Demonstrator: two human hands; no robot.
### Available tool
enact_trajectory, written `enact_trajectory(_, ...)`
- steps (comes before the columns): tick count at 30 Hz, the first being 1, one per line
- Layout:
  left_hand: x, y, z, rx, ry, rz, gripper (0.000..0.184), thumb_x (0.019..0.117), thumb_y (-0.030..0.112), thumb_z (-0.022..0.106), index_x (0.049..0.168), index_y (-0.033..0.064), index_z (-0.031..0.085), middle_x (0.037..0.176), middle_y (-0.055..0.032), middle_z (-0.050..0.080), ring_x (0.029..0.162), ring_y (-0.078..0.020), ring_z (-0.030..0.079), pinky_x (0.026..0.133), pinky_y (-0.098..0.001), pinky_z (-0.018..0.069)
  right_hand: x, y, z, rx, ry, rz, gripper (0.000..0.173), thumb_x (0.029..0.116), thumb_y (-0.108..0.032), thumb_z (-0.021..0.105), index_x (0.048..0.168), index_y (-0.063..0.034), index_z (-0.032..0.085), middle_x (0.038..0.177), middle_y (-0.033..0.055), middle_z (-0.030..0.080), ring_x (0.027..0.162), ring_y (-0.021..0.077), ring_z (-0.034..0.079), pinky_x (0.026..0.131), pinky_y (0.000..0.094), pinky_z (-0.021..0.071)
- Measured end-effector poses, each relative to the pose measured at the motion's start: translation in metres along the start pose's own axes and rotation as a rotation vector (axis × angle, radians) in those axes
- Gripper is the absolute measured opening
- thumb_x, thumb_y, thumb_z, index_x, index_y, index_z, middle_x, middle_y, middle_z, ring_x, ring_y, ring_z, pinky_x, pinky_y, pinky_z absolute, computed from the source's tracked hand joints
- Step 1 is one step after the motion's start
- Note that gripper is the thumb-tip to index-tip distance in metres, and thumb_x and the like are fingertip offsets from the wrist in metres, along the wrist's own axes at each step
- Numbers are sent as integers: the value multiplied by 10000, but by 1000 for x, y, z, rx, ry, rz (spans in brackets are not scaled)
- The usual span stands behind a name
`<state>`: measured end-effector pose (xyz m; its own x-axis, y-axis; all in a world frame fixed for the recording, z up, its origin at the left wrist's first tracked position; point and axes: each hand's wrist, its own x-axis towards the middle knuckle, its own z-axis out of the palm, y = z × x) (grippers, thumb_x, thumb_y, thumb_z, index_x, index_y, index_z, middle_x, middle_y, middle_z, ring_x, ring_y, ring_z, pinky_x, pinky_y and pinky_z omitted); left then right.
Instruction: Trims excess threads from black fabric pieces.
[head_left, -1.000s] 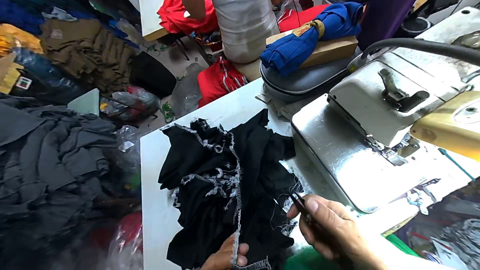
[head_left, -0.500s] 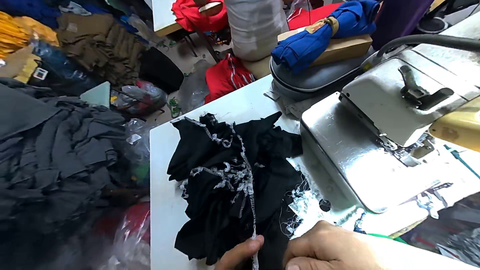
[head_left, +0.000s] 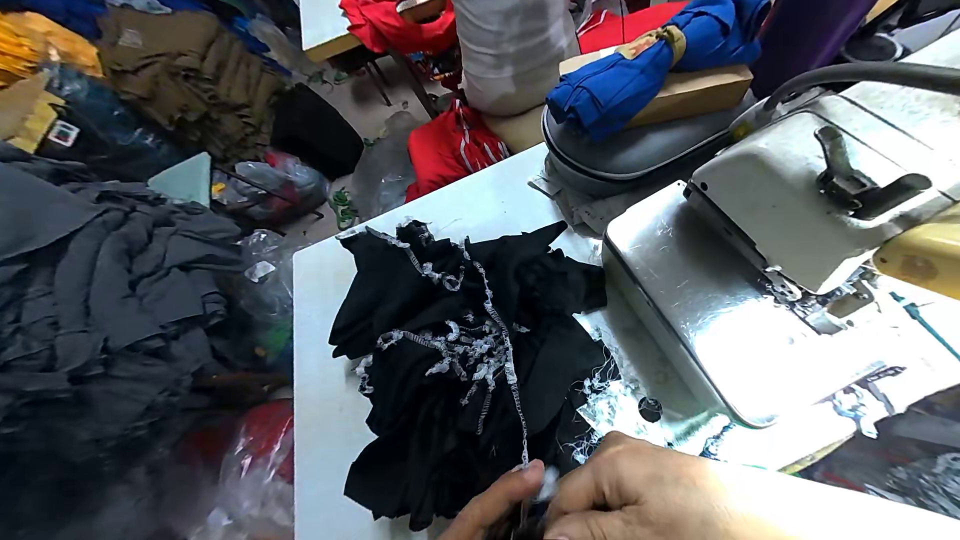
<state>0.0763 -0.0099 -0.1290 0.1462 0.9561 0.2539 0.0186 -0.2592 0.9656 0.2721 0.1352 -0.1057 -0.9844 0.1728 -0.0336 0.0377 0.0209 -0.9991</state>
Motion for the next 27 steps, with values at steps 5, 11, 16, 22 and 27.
enact_trajectory(5,-2,-2,-5,44,-15,-17,328,976,441,643,1237,250,697,1548,132,477,1410,-27,444,1170,-262,396,-4,-6,-8,19,148,68,401,1066,-299,495,922,24,684,665,40,555,586,72,490,567,259,398)
enact_trajectory(11,-3,-5,-5,25,-23,3,338,977,419,655,1246,216,691,1537,106,500,1406,-52,461,1177,-280,394,17,-21,-24,-208,406,318,548,978,-587,561,952,-53,684,706,21,577,654,115,554,600,328,445)
enact_trajectory(16,0,-6,-4,24,-44,1,349,963,392,687,1248,189,681,1536,82,505,1410,-63,461,1180,-291,398,47,-17,-20,-320,151,420,373,1020,-355,593,1047,9,668,924,165,651,891,293,630,772,487,486)
enact_trajectory(22,-5,-6,-6,29,15,-4,305,970,419,671,1232,265,687,1430,127,595,1322,-61,553,1126,-284,455,45,-18,-22,-318,223,339,222,1021,-144,544,1173,-19,647,954,142,662,876,248,630,778,429,498)
enact_trajectory(27,-2,4,-19,-57,120,68,287,987,421,632,1176,215,696,1112,117,725,1177,-27,620,1127,-260,400,29,-18,-20,-213,284,165,226,1014,-106,549,1168,-9,685,917,116,675,800,157,605,738,334,484)
